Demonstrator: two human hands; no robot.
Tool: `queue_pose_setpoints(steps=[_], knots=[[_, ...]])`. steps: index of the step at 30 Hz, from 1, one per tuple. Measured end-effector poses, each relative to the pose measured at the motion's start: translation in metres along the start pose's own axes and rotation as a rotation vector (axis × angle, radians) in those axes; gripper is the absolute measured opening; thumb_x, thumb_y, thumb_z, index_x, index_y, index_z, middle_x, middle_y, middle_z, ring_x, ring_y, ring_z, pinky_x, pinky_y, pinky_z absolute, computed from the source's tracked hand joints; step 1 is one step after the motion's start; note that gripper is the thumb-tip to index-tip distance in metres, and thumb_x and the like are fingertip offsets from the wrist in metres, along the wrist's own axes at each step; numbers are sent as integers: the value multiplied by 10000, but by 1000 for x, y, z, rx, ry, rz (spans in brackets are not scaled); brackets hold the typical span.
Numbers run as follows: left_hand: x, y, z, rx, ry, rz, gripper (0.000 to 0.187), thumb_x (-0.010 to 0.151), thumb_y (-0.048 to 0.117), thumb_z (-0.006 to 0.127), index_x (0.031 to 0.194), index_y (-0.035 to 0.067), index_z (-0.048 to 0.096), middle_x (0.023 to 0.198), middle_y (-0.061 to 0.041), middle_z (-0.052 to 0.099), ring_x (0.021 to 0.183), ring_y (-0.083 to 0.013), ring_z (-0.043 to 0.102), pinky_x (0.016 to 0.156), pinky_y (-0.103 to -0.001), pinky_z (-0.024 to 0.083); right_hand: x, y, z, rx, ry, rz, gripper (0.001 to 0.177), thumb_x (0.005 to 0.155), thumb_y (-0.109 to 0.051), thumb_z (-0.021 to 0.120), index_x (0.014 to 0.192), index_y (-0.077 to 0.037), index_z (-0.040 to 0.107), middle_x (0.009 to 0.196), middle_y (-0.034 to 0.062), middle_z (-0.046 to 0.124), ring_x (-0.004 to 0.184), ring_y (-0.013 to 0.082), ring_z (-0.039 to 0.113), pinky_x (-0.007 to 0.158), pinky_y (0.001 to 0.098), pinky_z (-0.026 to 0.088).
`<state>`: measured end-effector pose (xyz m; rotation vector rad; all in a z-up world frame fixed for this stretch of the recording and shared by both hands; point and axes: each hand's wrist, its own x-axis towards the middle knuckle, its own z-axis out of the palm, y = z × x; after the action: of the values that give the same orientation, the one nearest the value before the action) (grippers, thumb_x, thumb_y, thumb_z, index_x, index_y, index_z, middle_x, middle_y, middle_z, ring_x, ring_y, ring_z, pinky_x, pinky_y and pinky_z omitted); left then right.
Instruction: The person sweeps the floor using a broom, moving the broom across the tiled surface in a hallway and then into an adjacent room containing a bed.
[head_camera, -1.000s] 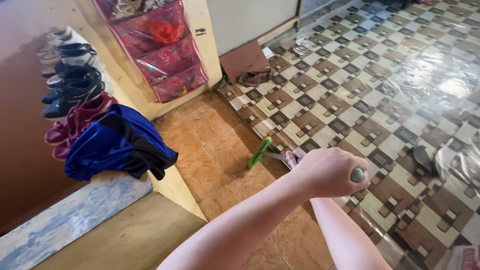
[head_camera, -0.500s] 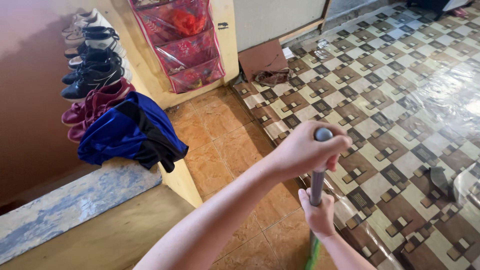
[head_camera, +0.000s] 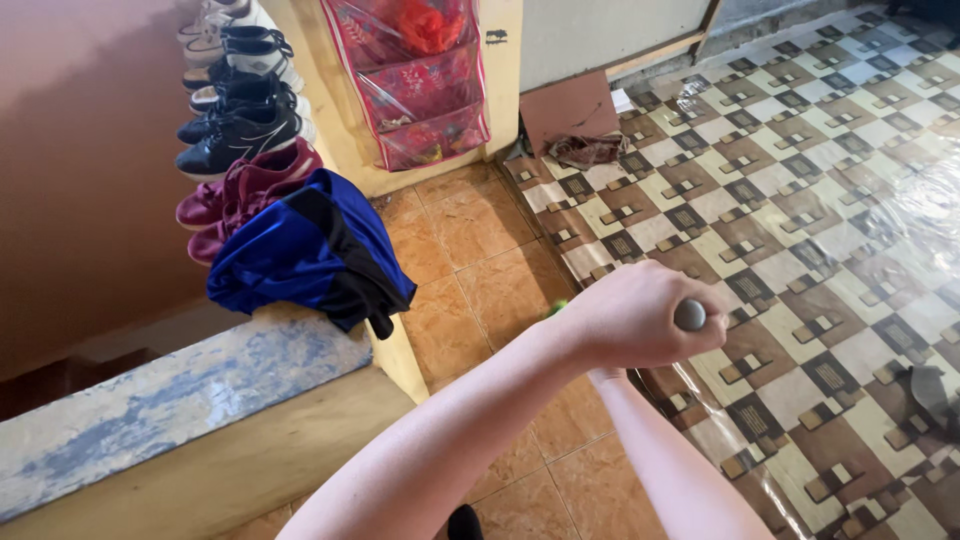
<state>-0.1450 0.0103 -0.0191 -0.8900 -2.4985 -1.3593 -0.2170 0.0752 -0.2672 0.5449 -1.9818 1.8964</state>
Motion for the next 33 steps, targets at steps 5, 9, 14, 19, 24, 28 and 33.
queue_pose_setpoints(steps=[5,9,14,19,24,28,33], knots=[[0,4,-47,-29,-6,34,263,939,334,600,802,149,728,686,1,705,620,-157,706,683,-330,583,22,-35,9,-9,-40,-2,440,974,-143,650,578,-12,511,511,0,473,464,106,407,466,329,326],[5,-2,-86,-304,70,-22,292,958,322,589,804,122,734,658,17,672,587,-102,665,609,-288,576,3,-67,3,-148,-71,218,453,976,-141,649,568,-11,502,510,-2,469,465,103,402,467,329,321],[-12,-25,-106,-533,113,-248,256,916,272,623,897,51,750,622,-4,631,565,-83,650,563,-268,572,-43,-76,27,-234,-58,327,408,940,-135,666,582,-14,511,485,-11,451,463,82,409,453,299,337],[-8,-42,-119,-364,54,-312,288,913,306,612,940,89,799,599,-43,668,542,-116,655,566,-301,579,-27,-35,79,-73,28,304,327,945,-76,635,647,-15,515,558,-28,472,521,74,429,470,304,339],[-13,-54,-107,3,17,-182,252,892,372,610,869,192,785,697,-14,749,630,-168,729,685,-338,590,18,-11,129,53,23,121,289,947,-65,620,676,-22,529,586,-31,502,533,70,458,475,297,353],[-25,-58,-108,121,-76,-111,209,856,363,620,860,211,763,691,-39,732,629,-241,700,668,-393,562,46,-25,146,95,-39,6,300,967,-74,624,689,-23,524,606,-27,499,550,69,453,484,289,358],[-6,-50,-158,35,81,-50,307,935,338,578,710,171,703,551,34,664,510,-97,666,616,-290,556,64,-57,151,97,-97,-64,313,992,-85,630,706,-24,517,632,-22,496,572,68,447,496,279,365]])
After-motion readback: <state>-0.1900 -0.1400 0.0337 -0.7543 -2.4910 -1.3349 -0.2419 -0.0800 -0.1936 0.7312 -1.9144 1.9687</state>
